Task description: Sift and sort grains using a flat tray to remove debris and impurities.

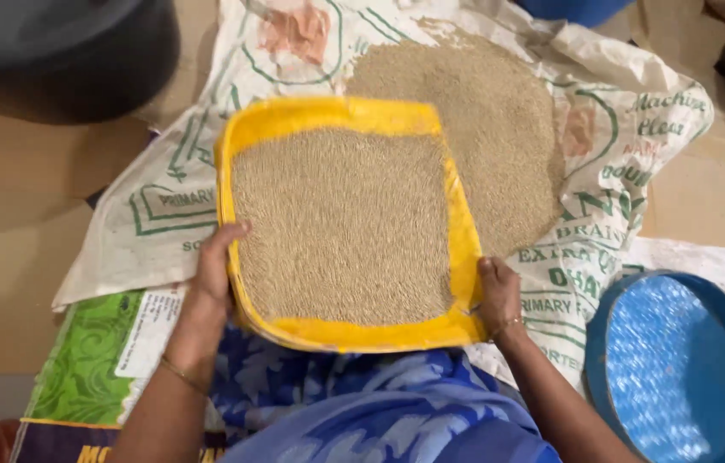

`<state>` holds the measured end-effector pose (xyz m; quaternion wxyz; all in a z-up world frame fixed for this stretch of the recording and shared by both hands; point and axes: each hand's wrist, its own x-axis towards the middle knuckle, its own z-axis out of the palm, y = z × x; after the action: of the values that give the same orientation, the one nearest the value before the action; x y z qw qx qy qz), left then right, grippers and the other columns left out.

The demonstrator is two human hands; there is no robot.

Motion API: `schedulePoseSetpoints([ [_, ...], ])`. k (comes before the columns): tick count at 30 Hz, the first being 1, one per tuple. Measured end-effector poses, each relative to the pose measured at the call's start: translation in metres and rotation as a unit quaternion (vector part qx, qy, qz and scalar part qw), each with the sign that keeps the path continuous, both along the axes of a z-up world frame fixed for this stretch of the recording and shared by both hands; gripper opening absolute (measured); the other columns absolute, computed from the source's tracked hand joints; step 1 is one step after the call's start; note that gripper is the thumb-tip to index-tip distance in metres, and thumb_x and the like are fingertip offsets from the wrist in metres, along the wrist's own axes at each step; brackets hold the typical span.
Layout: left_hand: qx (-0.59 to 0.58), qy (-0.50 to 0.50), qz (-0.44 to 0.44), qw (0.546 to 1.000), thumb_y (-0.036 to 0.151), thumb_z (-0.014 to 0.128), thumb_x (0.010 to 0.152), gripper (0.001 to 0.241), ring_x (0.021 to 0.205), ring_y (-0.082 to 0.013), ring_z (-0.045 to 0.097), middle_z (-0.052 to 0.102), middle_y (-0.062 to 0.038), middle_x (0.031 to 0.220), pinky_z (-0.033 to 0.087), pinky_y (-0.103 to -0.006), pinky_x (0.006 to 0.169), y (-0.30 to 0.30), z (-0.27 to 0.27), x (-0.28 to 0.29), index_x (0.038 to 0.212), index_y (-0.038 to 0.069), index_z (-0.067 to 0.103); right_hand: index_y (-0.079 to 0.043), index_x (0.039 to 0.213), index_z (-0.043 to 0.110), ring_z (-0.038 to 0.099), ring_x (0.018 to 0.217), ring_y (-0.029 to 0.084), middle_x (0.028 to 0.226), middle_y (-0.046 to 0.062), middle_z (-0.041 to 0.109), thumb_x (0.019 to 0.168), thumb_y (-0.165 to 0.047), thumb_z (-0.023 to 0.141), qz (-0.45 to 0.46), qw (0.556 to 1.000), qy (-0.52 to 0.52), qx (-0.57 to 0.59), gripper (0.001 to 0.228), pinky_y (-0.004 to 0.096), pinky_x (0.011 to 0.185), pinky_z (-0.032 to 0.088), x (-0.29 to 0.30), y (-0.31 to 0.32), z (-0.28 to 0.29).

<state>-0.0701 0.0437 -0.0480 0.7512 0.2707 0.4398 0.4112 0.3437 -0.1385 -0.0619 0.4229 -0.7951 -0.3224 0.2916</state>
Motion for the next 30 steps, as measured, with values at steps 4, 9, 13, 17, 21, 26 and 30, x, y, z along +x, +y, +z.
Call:
schedulePoseSetpoints([
  [4, 0.039, -0.028, 0.051, 0.998, 0.030, 0.065, 0.082, 0.064, 0.090, -0.0194, 0.067, 0.066, -0.009, 0.106, 0.057, -0.0325, 0.076, -0.040, 0.046, -0.003, 0.138, 0.000, 0.051, 0.002, 0.093, 0.058, 0.042, 0.071, 0.009, 0.075, -0.002, 0.048, 0.111, -0.025, 0.048, 0.022, 0.998, -0.030, 0.051, 0.034, 0.030, 0.059, 0.037, 0.007, 0.002, 0.014],
  [9, 0.269, -0.006, 0.025, 0.963, 0.024, 0.066, 0.084, 0.072, 0.087, -0.0151, 0.056, 0.057, -0.005, 0.105, 0.048, -0.0297, 0.073, -0.036, 0.055, -0.004, 0.149, -0.002, 0.050, 0.000, 0.100, 0.056, 0.046, 0.073, 0.010, 0.080, -0.001, 0.051, 0.112, -0.023, 0.043, -0.001, 0.974, -0.132, 0.185, 0.029, 0.030, 0.061, 0.039, 0.022, 0.028, 0.032],
  [13, 0.159, -0.046, 0.017, 0.986, 0.026, 0.068, 0.088, 0.053, 0.093, -0.0178, 0.064, 0.062, -0.007, 0.105, 0.054, -0.0337, 0.081, -0.014, -0.012, 0.019, 0.130, -0.003, 0.054, -0.001, 0.098, 0.059, 0.047, 0.069, 0.013, 0.075, 0.003, 0.053, 0.110, -0.023, 0.045, 0.022, 0.990, -0.135, 0.045, 0.028, 0.031, 0.060, 0.041, 0.034, 0.019, 0.014],
  [17, -0.063, -0.058, 0.025, 0.996, 0.029, 0.063, 0.080, 0.046, 0.085, -0.0206, 0.067, 0.068, -0.009, 0.096, 0.055, -0.0349, 0.077, -0.033, 0.036, 0.030, 0.117, 0.002, 0.062, 0.000, 0.093, 0.063, 0.048, 0.068, 0.012, 0.077, 0.003, 0.057, 0.108, -0.024, 0.050, 0.053, 0.997, -0.050, -0.013, 0.031, 0.032, 0.059, 0.041, 0.032, -0.011, 0.036],
  [21, 0.010, -0.081, 0.059, 0.995, 0.026, 0.065, 0.081, 0.046, 0.087, -0.0212, 0.066, 0.066, -0.010, 0.097, 0.054, -0.0349, 0.077, -0.054, 0.048, 0.012, 0.119, 0.000, 0.062, -0.002, 0.095, 0.061, 0.049, 0.071, 0.009, 0.080, 0.000, 0.056, 0.110, -0.026, 0.047, 0.029, 0.998, -0.041, 0.042, 0.031, 0.029, 0.061, 0.042, 0.020, -0.015, 0.062],
  [26, 0.204, -0.045, 0.008, 0.978, 0.024, 0.064, 0.084, 0.055, 0.094, -0.0190, 0.063, 0.063, -0.007, 0.107, 0.055, -0.0347, 0.082, -0.038, 0.095, 0.015, 0.134, 0.004, 0.054, -0.002, 0.096, 0.057, 0.044, 0.067, 0.013, 0.077, 0.005, 0.049, 0.116, -0.030, 0.043, -0.025, 0.994, -0.091, 0.047, 0.037, 0.033, 0.058, 0.040, 0.025, 0.019, 0.038],
  [30, 0.069, -0.003, 0.058, 0.996, 0.026, 0.064, 0.087, 0.053, 0.094, -0.0203, 0.062, 0.061, -0.009, 0.106, 0.053, -0.0356, 0.083, -0.024, 0.025, 0.023, 0.131, -0.003, 0.055, 0.000, 0.092, 0.061, 0.046, 0.066, 0.015, 0.073, 0.009, 0.052, 0.112, -0.030, 0.047, 0.081, 0.990, -0.106, -0.034, 0.039, 0.034, 0.057, 0.043, 0.072, 0.015, -0.047],
])
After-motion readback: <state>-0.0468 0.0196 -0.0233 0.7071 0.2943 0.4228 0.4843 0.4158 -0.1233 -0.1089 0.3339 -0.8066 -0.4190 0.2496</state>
